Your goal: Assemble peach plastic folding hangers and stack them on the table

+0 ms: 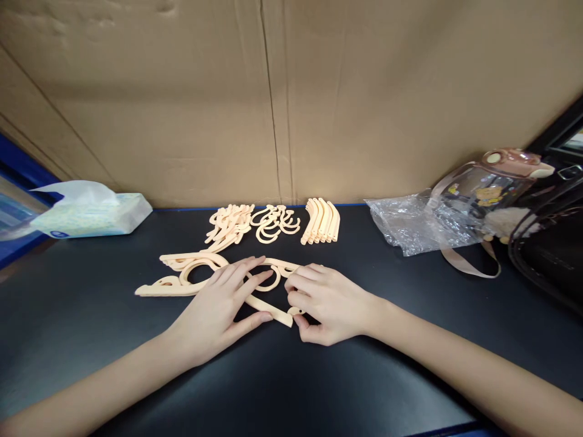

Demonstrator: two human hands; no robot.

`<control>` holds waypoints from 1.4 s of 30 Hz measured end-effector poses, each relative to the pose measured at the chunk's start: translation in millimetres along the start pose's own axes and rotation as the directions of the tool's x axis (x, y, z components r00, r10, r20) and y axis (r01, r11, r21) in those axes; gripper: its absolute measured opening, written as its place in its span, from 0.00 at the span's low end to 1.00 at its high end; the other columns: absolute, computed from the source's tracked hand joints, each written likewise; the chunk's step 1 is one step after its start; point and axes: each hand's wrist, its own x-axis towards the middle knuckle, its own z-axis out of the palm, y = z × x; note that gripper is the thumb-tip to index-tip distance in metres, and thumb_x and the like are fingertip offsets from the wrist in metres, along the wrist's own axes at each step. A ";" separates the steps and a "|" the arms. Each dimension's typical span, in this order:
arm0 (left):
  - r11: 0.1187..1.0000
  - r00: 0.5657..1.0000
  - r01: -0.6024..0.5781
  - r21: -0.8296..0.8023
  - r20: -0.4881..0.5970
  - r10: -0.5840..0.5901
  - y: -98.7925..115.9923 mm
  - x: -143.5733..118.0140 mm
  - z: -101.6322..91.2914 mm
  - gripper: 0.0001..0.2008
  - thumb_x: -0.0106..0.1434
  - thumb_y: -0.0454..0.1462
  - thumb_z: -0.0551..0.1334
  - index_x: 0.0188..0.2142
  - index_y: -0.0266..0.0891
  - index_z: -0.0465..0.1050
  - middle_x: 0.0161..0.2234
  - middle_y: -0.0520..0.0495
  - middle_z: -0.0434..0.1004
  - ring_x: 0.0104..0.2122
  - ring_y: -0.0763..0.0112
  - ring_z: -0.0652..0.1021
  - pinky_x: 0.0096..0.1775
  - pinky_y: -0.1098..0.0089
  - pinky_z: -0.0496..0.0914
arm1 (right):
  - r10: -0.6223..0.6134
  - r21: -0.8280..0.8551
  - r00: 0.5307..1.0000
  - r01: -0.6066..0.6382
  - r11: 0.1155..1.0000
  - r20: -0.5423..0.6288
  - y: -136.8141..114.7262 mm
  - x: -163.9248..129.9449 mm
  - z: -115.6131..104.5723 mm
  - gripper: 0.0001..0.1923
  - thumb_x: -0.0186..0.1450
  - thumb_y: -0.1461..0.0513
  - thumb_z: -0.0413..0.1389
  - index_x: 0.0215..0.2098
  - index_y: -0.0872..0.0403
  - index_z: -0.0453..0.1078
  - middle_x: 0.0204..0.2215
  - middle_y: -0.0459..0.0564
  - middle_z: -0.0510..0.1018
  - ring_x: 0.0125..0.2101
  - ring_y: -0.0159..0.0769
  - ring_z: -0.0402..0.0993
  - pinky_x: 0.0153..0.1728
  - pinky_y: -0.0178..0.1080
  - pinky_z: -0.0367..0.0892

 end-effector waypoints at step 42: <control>0.996 0.997 0.072 0.058 0.038 -0.074 1.0 1.8 -6.2 0.22 0.67 0.51 0.51 0.48 0.37 0.69 0.56 0.37 0.67 0.50 0.51 0.68 0.46 0.53 0.60 | 0.060 0.206 0.997 -0.067 0.976 0.043 -6.9 0.7 -3.6 0.05 0.64 0.62 0.50 0.33 0.54 0.66 0.39 0.51 0.71 0.35 0.32 0.66 0.33 0.35 0.65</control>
